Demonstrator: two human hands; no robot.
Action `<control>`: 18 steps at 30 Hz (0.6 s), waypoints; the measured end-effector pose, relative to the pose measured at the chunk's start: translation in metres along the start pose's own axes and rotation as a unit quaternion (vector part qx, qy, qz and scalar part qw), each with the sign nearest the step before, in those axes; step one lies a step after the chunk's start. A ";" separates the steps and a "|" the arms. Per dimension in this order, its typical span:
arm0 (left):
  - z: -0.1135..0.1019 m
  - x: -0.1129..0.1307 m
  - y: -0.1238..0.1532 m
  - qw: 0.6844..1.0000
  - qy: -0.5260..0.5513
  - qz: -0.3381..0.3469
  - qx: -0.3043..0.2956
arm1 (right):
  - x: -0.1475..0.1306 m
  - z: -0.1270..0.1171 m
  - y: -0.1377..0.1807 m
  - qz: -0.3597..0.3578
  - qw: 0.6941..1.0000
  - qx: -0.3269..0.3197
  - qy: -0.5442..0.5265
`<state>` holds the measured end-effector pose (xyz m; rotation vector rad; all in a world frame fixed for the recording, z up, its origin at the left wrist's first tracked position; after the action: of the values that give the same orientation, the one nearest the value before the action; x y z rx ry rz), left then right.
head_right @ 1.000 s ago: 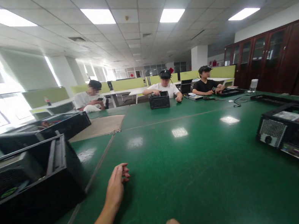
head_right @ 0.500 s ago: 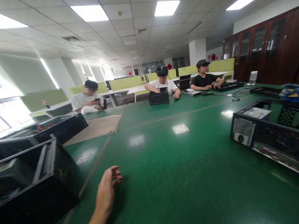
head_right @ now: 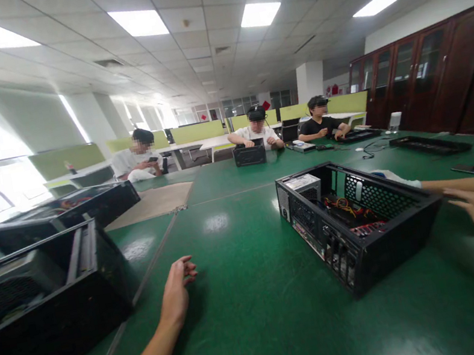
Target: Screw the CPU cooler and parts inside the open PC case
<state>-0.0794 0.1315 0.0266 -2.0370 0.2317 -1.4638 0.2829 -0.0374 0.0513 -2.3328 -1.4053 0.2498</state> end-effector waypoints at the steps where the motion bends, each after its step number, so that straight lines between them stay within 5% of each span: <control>1: 0.008 0.011 -0.002 1.000 -0.013 0.015 -0.011 | 0.025 -0.022 0.017 0.007 1.000 -0.001 -0.014; 3: 0.039 0.043 -0.011 0.996 -0.030 0.062 -0.063 | 0.080 -0.072 0.049 0.037 0.998 0.014 -0.044; 6: 0.120 0.108 -0.029 0.966 -0.022 0.169 -0.195 | 0.149 -0.130 0.083 0.106 0.987 0.090 -0.077; 8: 0.182 0.150 -0.037 0.927 -0.012 0.256 -0.275 | 0.174 -0.146 0.093 0.141 0.980 0.117 -0.075; 9: 0.212 0.167 -0.038 0.874 -0.048 0.348 -0.335 | 0.179 -0.147 0.094 0.153 0.978 0.120 -0.070; 12: 0.274 0.191 -0.034 0.785 -0.116 0.449 -0.411 | 0.178 -0.143 0.096 0.189 0.973 0.121 -0.055; 15: 0.292 0.187 -0.027 0.787 -0.143 0.445 -0.403 | 0.168 -0.146 0.106 0.234 0.962 0.128 -0.047; 18: 0.269 0.177 -0.024 0.794 -0.150 0.446 -0.386 | 0.161 -0.159 0.118 0.278 0.949 0.138 -0.045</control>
<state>0.2255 0.1677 0.1277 -2.1535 1.6175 -0.4275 0.5110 0.0158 0.1526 -2.4427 -0.6556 0.6716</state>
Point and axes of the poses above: each hand's wrist, its own y-axis away from the middle knuckle, its own z-axis out of the palm, x = y × z, the point moved 2 cm from there along -y, towards the middle knuckle, and after that the axes turned 10 degrees about z, right-handed, at the moved point
